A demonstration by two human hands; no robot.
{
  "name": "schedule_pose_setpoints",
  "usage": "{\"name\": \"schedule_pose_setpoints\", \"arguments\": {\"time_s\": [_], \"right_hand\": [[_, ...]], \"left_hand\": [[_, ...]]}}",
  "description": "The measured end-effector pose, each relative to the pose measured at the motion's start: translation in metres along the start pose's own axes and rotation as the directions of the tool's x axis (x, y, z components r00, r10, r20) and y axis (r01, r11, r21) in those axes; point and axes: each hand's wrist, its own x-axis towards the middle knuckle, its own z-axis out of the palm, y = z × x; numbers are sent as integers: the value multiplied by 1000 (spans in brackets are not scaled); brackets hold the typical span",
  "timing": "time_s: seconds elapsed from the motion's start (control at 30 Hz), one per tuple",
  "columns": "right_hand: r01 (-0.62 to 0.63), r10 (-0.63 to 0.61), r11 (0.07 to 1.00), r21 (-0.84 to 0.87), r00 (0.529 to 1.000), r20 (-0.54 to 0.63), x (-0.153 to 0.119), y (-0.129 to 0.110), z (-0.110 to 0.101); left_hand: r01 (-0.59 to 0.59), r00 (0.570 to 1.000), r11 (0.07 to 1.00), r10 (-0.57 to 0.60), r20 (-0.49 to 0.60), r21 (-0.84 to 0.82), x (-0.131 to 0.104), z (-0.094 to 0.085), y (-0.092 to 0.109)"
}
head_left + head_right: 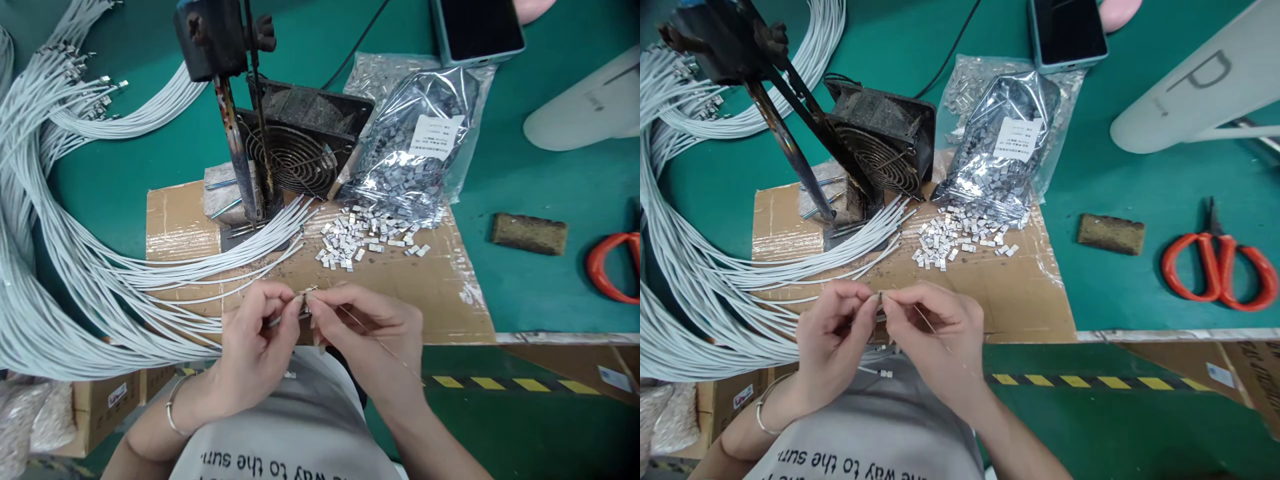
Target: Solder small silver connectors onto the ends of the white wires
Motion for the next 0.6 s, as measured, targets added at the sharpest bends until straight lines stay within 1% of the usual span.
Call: {"name": "schedule_pose_setpoints", "arguments": {"time_s": [0.07,0.13,0.2,0.23,0.3,0.37,0.4,0.43,0.5,0.6], "right_hand": [[-13,14,999,29,998,-57,-4,6,10],[4,0,999,39,994,-107,-7,12,18],[72,-73,997,-8,987,-143,-9,17,24],[117,-124,992,-52,981,-146,-10,19,24],[214,-234,965,-151,963,-131,-11,21,23],[294,-326,924,-246,940,-102,-11,19,20],[315,-351,907,-280,932,-91,-10,18,17],[321,-360,898,-299,929,-84,-9,16,15],[307,-340,902,-303,938,-62,-7,13,12],[248,-264,937,-246,964,-32,-4,10,9]], "left_hand": [[39,999,998,-40,-10,-52,-3,3,0],[131,991,977,-133,1,-169,-5,5,0],[222,975,932,-219,42,-288,-5,4,1],[251,968,911,-244,62,-326,-4,3,1],[268,963,898,-257,79,-349,0,1,3],[258,966,914,-254,56,-314,5,0,5],[258,965,922,-258,37,-290,8,-1,6],[264,963,925,-268,23,-272,10,-1,7],[298,953,917,-303,22,-266,16,-1,10],[344,937,890,-346,48,-298,21,-1,13]]}}
